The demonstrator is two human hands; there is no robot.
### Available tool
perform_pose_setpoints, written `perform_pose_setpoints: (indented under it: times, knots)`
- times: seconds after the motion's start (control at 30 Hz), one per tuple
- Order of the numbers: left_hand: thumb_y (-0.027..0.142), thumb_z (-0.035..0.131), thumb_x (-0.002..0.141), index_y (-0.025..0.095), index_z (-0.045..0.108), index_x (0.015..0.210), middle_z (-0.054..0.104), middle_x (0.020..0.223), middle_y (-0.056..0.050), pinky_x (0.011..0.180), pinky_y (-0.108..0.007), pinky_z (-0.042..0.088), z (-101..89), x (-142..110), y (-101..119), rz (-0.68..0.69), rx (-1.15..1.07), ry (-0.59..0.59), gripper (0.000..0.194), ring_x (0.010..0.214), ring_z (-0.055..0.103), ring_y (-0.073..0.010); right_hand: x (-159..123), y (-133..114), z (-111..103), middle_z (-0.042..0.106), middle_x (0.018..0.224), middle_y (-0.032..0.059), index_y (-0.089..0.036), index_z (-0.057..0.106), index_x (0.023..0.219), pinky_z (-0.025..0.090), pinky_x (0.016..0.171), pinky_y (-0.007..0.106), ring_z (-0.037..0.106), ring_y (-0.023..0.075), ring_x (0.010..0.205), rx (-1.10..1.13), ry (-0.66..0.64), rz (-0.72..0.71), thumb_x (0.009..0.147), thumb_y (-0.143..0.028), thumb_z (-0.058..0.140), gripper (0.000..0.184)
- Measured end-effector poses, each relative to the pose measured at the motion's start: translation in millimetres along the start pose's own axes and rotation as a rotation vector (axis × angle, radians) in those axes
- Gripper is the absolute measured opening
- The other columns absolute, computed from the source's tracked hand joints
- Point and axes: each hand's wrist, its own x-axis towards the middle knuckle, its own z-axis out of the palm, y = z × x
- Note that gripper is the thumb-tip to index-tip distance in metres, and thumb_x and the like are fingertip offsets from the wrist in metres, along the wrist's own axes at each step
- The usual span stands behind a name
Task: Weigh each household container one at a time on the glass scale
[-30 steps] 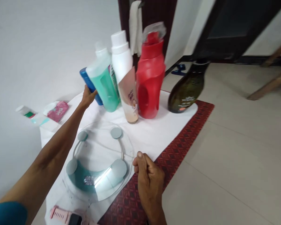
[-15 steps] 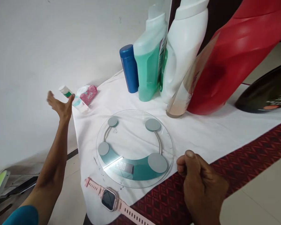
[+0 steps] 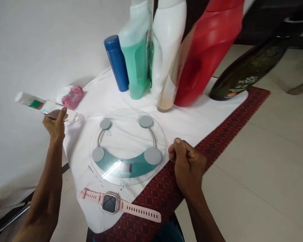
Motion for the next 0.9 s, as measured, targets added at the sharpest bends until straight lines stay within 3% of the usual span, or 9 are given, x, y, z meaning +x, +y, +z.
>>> perform_pose_setpoints:
  times: [0.07, 0.17, 0.27, 0.43, 0.63, 0.77, 0.83, 0.9]
  knots:
    - [0.060, 0.087, 0.077, 0.015, 0.072, 0.105, 0.074, 0.099, -0.008, 0.095, -0.047, 0.068, -4.8, -23, 22, 0.025, -0.118, -0.054, 0.055, 0.091, 0.076, -0.0258, 0, 0, 1, 0.051, 0.055, -0.0024, -0.025, 0.059, 0.061, 0.035, 0.055, 0.033, 0.046, 0.0145, 0.053, 0.022, 0.002, -0.005, 0.105, -0.067, 0.061, 0.061]
    - [0.057, 0.086, 0.082, 0.020, 0.079, 0.101, 0.078, 0.101, -0.006, 0.095, -0.049, 0.068, -7.9, -65, 64, 0.113, -0.142, -0.243, 0.042, 0.098, 0.078, -0.0289, -1, 0, 2, 0.052, 0.057, -0.0021, -0.025, 0.060, 0.062, 0.036, 0.055, 0.033, 0.047, 0.0142, 0.054, 0.041, 0.009, 0.003, 0.107, -0.064, 0.061, 0.059]
    - [0.053, 0.090, 0.080, 0.023, 0.079, 0.094, 0.079, 0.096, -0.006, 0.088, -0.049, 0.070, -0.5, -108, 99, 0.138, -0.154, -0.393, 0.035, 0.094, 0.079, -0.0302, -2, -1, 1, 0.052, 0.057, -0.0019, -0.025, 0.059, 0.062, 0.036, 0.054, 0.032, 0.046, 0.0141, 0.054, 0.050, 0.003, 0.005, 0.108, -0.063, 0.060, 0.059]
    - [0.055, 0.095, 0.077, 0.023, 0.078, 0.090, 0.079, 0.088, -0.006, 0.079, -0.048, 0.070, 24.4, -157, 124, 0.157, -0.218, -0.624, 0.038, 0.084, 0.078, -0.0283, -2, -2, 0, 0.051, 0.056, -0.0020, -0.024, 0.060, 0.063, 0.035, 0.052, 0.030, 0.046, 0.0127, 0.053, 0.070, -0.002, -0.005, 0.108, -0.063, 0.059, 0.060]
    - [0.060, 0.095, 0.079, 0.020, 0.076, 0.095, 0.079, 0.092, -0.007, 0.084, -0.050, 0.065, 37.7, -167, 131, 0.271, -0.137, -0.652, 0.048, 0.089, 0.077, -0.0289, 0, 2, -2, 0.052, 0.055, -0.0025, -0.022, 0.063, 0.065, 0.036, 0.050, 0.027, 0.047, 0.0108, 0.051, 0.149, -0.012, -0.002, 0.108, -0.062, 0.062, 0.059]
    - [0.069, 0.095, 0.076, 0.019, 0.073, 0.118, 0.078, 0.117, -0.011, 0.094, -0.049, 0.064, 33.9, -161, 129, 0.333, -0.145, -0.696, 0.068, 0.108, 0.076, -0.0317, -1, 4, -3, 0.053, 0.056, -0.0030, -0.022, 0.064, 0.066, 0.037, 0.051, 0.025, 0.049, 0.0097, 0.052, 0.170, -0.017, -0.007, 0.110, -0.057, 0.061, 0.056]
    - [0.075, 0.088, 0.081, 0.021, 0.069, 0.132, 0.074, 0.134, -0.014, 0.099, -0.048, 0.063, 26.9, -161, 126, 0.345, -0.254, -0.657, 0.077, 0.120, 0.074, -0.0329, -1, 4, -3, 0.053, 0.056, -0.0031, -0.022, 0.064, 0.066, 0.037, 0.051, 0.025, 0.049, 0.0093, 0.052, 0.174, -0.019, -0.007, 0.110, -0.055, 0.061, 0.055]
    - [0.077, 0.073, 0.094, 0.022, 0.066, 0.139, 0.073, 0.138, -0.014, 0.099, -0.046, 0.062, 17.2, -162, 121, 0.294, -0.355, -0.555, 0.071, 0.120, 0.075, -0.0305, -1, 3, -3, 0.054, 0.057, -0.0031, -0.022, 0.064, 0.066, 0.037, 0.051, 0.025, 0.049, 0.0091, 0.052, 0.173, -0.026, -0.007, 0.111, -0.052, 0.060, 0.054]
